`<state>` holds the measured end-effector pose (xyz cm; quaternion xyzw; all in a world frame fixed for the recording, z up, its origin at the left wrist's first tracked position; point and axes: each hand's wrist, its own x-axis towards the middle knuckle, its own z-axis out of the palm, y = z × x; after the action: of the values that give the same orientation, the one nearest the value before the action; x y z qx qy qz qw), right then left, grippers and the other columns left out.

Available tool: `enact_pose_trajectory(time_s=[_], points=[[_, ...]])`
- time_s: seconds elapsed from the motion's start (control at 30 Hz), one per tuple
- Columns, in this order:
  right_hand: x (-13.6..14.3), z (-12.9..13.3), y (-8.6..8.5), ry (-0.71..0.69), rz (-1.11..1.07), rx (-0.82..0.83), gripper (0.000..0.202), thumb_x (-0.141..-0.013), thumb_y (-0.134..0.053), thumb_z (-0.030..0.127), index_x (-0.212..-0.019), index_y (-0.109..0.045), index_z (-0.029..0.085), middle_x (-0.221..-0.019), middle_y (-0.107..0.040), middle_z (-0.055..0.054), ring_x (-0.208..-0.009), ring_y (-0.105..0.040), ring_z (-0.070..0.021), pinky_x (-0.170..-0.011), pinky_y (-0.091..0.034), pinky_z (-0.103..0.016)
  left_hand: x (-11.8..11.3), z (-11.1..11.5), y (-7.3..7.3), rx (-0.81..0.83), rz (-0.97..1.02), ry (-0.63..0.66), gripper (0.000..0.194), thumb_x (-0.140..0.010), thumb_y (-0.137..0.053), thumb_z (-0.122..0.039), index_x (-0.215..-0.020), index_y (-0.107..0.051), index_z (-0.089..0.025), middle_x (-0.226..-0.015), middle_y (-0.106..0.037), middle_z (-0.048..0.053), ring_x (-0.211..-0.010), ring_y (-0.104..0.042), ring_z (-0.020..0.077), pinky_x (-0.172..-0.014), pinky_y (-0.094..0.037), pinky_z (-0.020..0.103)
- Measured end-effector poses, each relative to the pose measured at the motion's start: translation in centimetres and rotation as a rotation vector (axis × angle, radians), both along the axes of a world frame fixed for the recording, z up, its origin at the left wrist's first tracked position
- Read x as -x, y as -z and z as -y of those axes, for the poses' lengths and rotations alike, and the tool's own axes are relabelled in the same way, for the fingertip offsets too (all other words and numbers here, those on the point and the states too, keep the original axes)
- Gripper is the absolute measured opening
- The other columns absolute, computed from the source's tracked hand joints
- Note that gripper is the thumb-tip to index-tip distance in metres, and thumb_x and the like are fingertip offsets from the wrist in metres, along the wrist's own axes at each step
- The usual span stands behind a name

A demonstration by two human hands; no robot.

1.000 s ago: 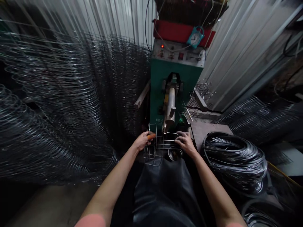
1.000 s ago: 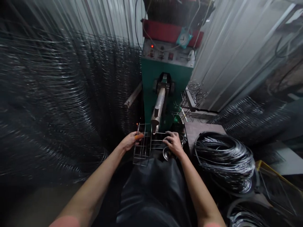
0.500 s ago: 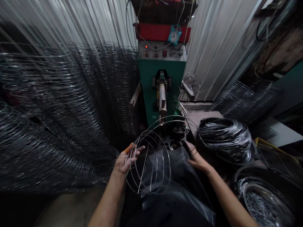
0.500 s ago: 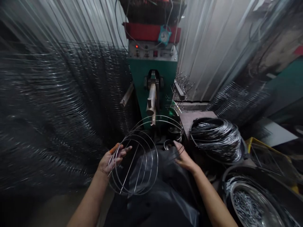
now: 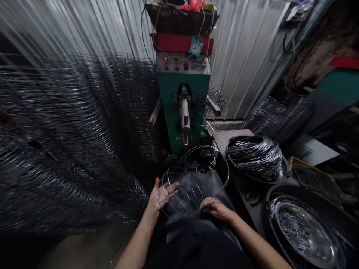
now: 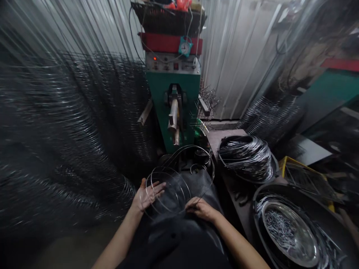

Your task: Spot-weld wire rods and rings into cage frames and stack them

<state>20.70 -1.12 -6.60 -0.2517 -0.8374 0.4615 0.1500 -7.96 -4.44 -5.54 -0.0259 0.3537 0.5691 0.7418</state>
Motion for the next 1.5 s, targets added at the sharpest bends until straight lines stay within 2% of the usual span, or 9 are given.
enact_pose_trajectory(time_s=[0.23, 0.43, 0.57, 0.7, 0.83, 1.0, 1.1, 1.2, 1.5], points=[[3.8, -2.9, -0.9, 0.177, -0.124, 0.168, 0.028, -0.081, -0.052, 0.044, -0.088, -0.063, 0.019, -0.080, -0.064, -0.002, -0.074, -0.059, -0.0155, -0.073, -0.048, -0.030, -3.3, 2.7, 2.3, -0.213, -0.472, -0.209, 0.066, -0.069, -0.053, -0.063, -0.123, -0.044, -0.027, -0.131, -0.048, 0.012, -0.125, -0.040, 0.0256, -0.094, -0.038, 0.041], [5.6, -3.8, -1.5, 0.269, -0.188, 0.377, 0.031, -0.076, -0.057, 0.048, -0.086, -0.061, 0.020, -0.068, -0.058, 0.002, -0.062, -0.054, -0.0126, -0.063, -0.047, -0.027, -6.3, 2.7, 2.3, -0.242, -0.897, -0.271, 0.087, -0.048, -0.082, -0.021, -0.125, -0.042, -0.029, -0.140, -0.035, 0.009, -0.131, -0.029, 0.0268, -0.102, -0.031, 0.035], [6.8, -4.6, -2.0, 0.310, -0.203, 0.392, 0.031, -0.075, -0.058, 0.048, -0.087, -0.061, 0.020, -0.065, -0.059, 0.002, -0.060, -0.055, -0.0127, -0.063, -0.047, -0.027, -7.1, 1.3, 1.0, -0.225, -0.854, -0.296, 0.059, -0.061, -0.075, -0.024, -0.113, -0.047, -0.025, -0.109, -0.055, 0.005, -0.109, -0.052, 0.0187, -0.092, -0.040, 0.030], [7.2, -6.3, -3.2, 0.327, -0.158, 0.299, 0.034, -0.078, -0.053, 0.048, -0.093, -0.062, 0.019, -0.066, -0.063, 0.001, -0.061, -0.058, -0.0146, -0.062, -0.048, -0.028, -6.5, -1.2, -0.4, -0.260, -0.737, -0.287, 0.056, -0.064, -0.073, -0.029, -0.111, -0.044, -0.024, -0.074, -0.050, -0.005, -0.065, -0.054, 0.0092, -0.062, -0.047, 0.023], [5.2, -8.5, -6.4, 0.291, 0.081, -0.039, 0.027, -0.075, -0.058, 0.046, -0.082, -0.068, 0.022, -0.075, -0.069, -0.003, -0.070, -0.062, -0.0198, -0.064, -0.048, -0.029, -4.8, -4.0, -1.9, -0.241, -0.665, -0.298, 0.056, -0.059, -0.075, -0.031, -0.106, -0.046, -0.022, -0.070, -0.044, -0.007, -0.054, -0.046, 0.0060, -0.045, -0.038, 0.018], [3.4, -13.5, -10.0, 0.480, 0.033, -0.396, 0.028, -0.081, -0.052, 0.045, -0.086, -0.067, 0.022, -0.084, -0.068, -0.005, -0.080, -0.062, -0.0212, -0.073, -0.047, -0.031, -3.0, -6.2, -3.5, -0.246, -0.619, -0.257, 0.058, -0.055, -0.077, -0.030, -0.104, -0.048, -0.020, -0.068, -0.044, -0.007, -0.055, -0.044, 0.0052, -0.043, -0.034, 0.016], [4.3, -17.0, -10.1, 0.326, -0.003, -0.453, 0.027, -0.076, -0.058, 0.044, -0.088, -0.067, 0.021, -0.093, -0.067, -0.006, -0.091, -0.060, -0.0227, -0.083, -0.045, -0.035, -2.6, -7.2, -4.1, -0.269, -0.584, -0.245, 0.059, -0.055, -0.078, -0.028, -0.105, -0.048, -0.021, -0.069, -0.044, -0.007, -0.056, -0.044, 0.0044, -0.044, -0.033, 0.016], [5.7, -19.3, -9.3, 0.181, 0.036, -0.309, 0.026, -0.077, -0.057, 0.043, -0.084, -0.067, 0.020, -0.084, -0.068, -0.004, -0.080, -0.063, -0.0199, -0.076, -0.047, -0.033, -2.6, -8.3, -4.4, -0.256, -0.556, -0.249, 0.059, -0.054, -0.078, -0.028, -0.105, -0.048, -0.021, -0.070, -0.043, -0.008, -0.054, -0.042, 0.0034, -0.043, -0.033, 0.016], [8.2, -22.0, -8.0, 0.355, -0.064, -0.342, 0.028, -0.075, -0.059, 0.048, -0.072, -0.066, 0.021, -0.075, -0.067, -0.003, -0.074, -0.061, -0.0195, -0.070, -0.043, -0.032, -2.6, -11.7, -5.0, -0.182, -0.507, -0.234, 0.060, -0.050, -0.080, -0.028, -0.100, -0.047, -0.020, -0.065, -0.042, -0.009, -0.046, -0.035, 0.0018, -0.039, -0.026, 0.016]])
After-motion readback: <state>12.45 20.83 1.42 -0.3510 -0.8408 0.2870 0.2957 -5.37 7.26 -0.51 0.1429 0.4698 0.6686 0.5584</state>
